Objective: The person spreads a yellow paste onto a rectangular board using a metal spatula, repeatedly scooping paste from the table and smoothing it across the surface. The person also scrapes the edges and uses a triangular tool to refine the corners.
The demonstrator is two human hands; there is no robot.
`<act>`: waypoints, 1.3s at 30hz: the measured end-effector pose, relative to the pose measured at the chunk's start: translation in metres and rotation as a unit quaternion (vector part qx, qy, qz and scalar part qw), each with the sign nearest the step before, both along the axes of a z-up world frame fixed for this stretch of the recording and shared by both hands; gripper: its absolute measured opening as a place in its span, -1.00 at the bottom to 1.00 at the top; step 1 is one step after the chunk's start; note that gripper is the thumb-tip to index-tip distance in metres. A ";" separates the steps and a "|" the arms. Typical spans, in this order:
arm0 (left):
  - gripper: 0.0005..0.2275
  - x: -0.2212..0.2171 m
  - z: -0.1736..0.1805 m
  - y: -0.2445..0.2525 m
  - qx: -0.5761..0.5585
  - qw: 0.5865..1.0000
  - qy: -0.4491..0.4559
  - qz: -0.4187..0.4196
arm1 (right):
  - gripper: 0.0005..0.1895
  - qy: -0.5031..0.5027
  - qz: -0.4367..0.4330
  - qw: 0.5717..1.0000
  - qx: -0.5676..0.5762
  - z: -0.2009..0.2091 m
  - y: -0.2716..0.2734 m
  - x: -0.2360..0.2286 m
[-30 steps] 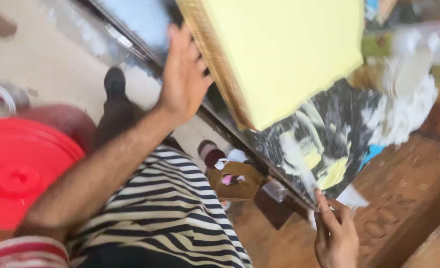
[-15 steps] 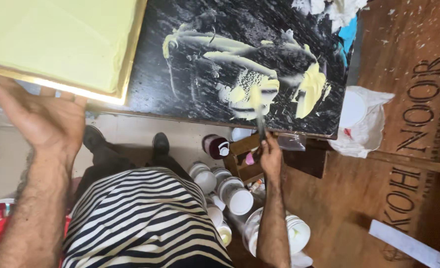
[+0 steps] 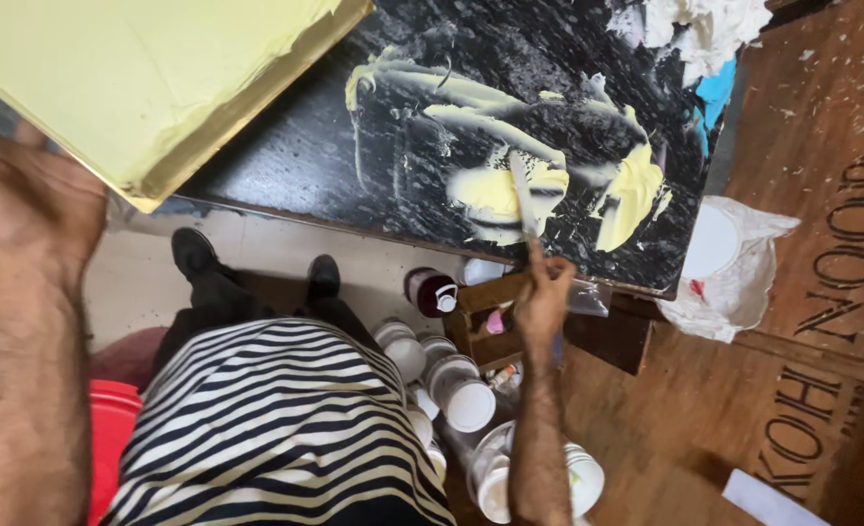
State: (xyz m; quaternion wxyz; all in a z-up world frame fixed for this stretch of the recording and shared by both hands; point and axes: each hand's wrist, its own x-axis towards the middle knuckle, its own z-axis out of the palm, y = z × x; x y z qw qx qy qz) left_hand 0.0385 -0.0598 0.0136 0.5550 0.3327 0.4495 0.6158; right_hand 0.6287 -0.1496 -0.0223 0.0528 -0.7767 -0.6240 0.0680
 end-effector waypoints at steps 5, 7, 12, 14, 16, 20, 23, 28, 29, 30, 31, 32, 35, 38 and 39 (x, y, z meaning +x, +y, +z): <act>-0.04 -0.005 0.022 0.017 -0.040 0.999 -0.007 -0.022 | -0.35 0.107 0.107 0.988 0.008 -0.007 -0.030 0.036; 0.00 -0.010 0.027 0.016 -0.013 1.000 0.003 -0.021 | -0.56 0.173 0.129 0.975 0.047 -0.015 -0.054 0.001; 0.04 -0.029 0.019 0.029 0.011 0.998 -0.065 0.016 | -0.62 0.664 -0.245 0.700 -0.099 0.000 -0.064 -0.088; 0.02 -0.041 0.018 0.043 -0.004 0.993 -0.117 0.022 | -0.56 0.662 -0.280 0.689 -0.089 0.054 -0.042 -0.102; 0.01 -0.050 0.015 0.066 -0.018 0.986 -0.163 0.018 | -0.50 0.531 -0.331 0.774 -0.093 0.125 -0.007 -0.108; -0.21 -0.052 -0.003 0.107 0.061 0.966 -0.253 0.010 | -0.55 0.376 -0.096 0.918 -0.084 0.270 0.080 -0.134; -0.22 -0.049 -0.010 0.119 0.077 0.934 -0.349 0.008 | -0.55 0.188 0.059 0.977 -0.080 0.347 0.151 -0.214; -0.10 -0.055 -0.007 0.125 0.038 0.938 -0.343 0.005 | -0.54 -0.216 0.307 0.922 -0.090 0.371 0.244 -0.416; -0.10 -0.053 -0.008 0.126 0.036 0.925 -0.379 -0.005 | -0.54 -0.290 0.365 0.880 -0.090 0.368 0.258 -0.450; -0.10 -0.053 -0.010 0.126 0.035 0.911 -0.410 -0.016 | -0.54 -0.353 0.421 0.831 -0.085 0.360 0.268 -0.482; -0.10 -0.053 -0.011 0.127 0.035 0.897 -0.441 -0.026 | -0.53 -0.400 0.475 0.780 -0.077 0.352 0.274 -0.511; -0.10 -0.054 -0.013 0.129 0.009 0.905 -0.426 -0.016 | -0.53 -0.441 0.525 0.725 -0.061 0.342 0.280 -0.539; -0.10 -0.052 -0.013 0.133 -0.058 0.910 -0.411 -0.003 | -0.48 -0.572 0.559 0.598 -0.036 0.320 0.283 -0.612; -0.13 -0.052 -0.015 0.138 -0.044 0.879 -0.475 0.001 | -0.51 -0.683 0.520 0.512 -0.025 0.308 0.286 -0.659; -0.15 -0.052 -0.016 0.138 -0.006 0.860 -0.510 0.012 | -0.52 -0.716 0.497 0.487 -0.052 0.307 0.287 -0.667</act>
